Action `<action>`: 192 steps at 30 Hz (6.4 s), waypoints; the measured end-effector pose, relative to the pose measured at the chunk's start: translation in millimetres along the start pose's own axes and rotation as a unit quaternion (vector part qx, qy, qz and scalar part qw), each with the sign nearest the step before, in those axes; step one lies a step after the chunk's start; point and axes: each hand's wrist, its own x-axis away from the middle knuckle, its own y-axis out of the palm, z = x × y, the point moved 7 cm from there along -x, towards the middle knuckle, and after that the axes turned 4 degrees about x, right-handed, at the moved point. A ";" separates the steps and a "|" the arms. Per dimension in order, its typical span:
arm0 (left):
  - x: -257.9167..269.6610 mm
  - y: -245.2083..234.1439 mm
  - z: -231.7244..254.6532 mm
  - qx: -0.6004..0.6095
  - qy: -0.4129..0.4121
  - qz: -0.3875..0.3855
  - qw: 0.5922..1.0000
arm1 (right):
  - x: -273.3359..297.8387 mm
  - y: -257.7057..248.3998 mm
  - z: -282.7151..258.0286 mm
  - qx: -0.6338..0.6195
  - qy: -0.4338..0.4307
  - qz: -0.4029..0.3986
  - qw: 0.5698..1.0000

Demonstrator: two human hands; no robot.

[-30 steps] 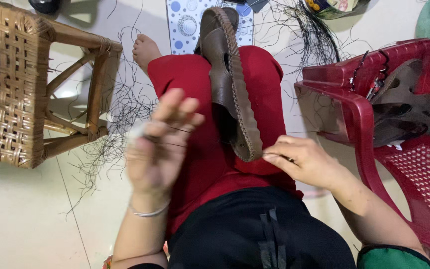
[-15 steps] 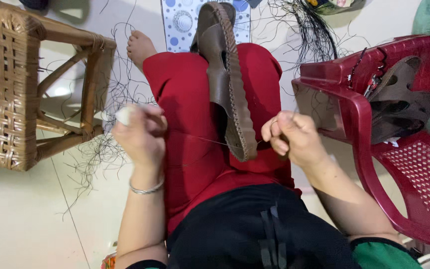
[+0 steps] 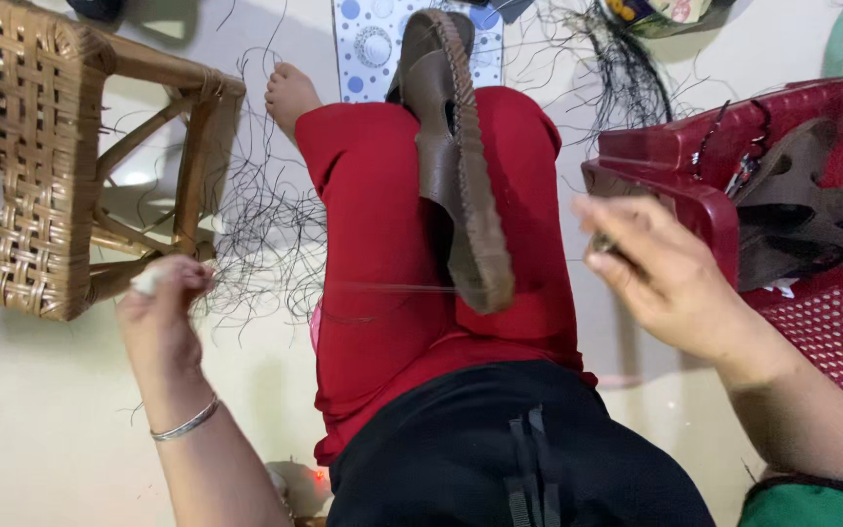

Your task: The person stitches a leather shoe by hand using a needle and thread, pulling the thread through the sole and upper material while holding the shoe on their lap.

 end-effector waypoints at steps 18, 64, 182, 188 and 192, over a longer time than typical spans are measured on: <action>101.8 303.3 -52.0 -0.611 0.369 -0.284 0.640 | -4.9 39.3 -21.7 0.297 -0.110 -0.215 0.924; 87.5 305.7 -49.3 -0.358 0.057 -0.344 0.866 | 15.4 2.7 -2.8 0.327 -0.114 -0.277 0.896; 99.9 292.5 -36.4 -0.440 0.415 -0.238 0.760 | -46.6 56.9 -43.6 0.209 -0.084 -0.230 0.947; 106.7 285.3 -24.0 -0.471 0.407 -0.265 0.736 | -33.6 51.8 -38.1 0.258 -0.145 -0.157 0.942; 106.1 304.4 -2.2 -0.357 0.240 -0.332 0.839 | -27.4 66.8 -35.6 0.304 -0.182 -0.128 0.926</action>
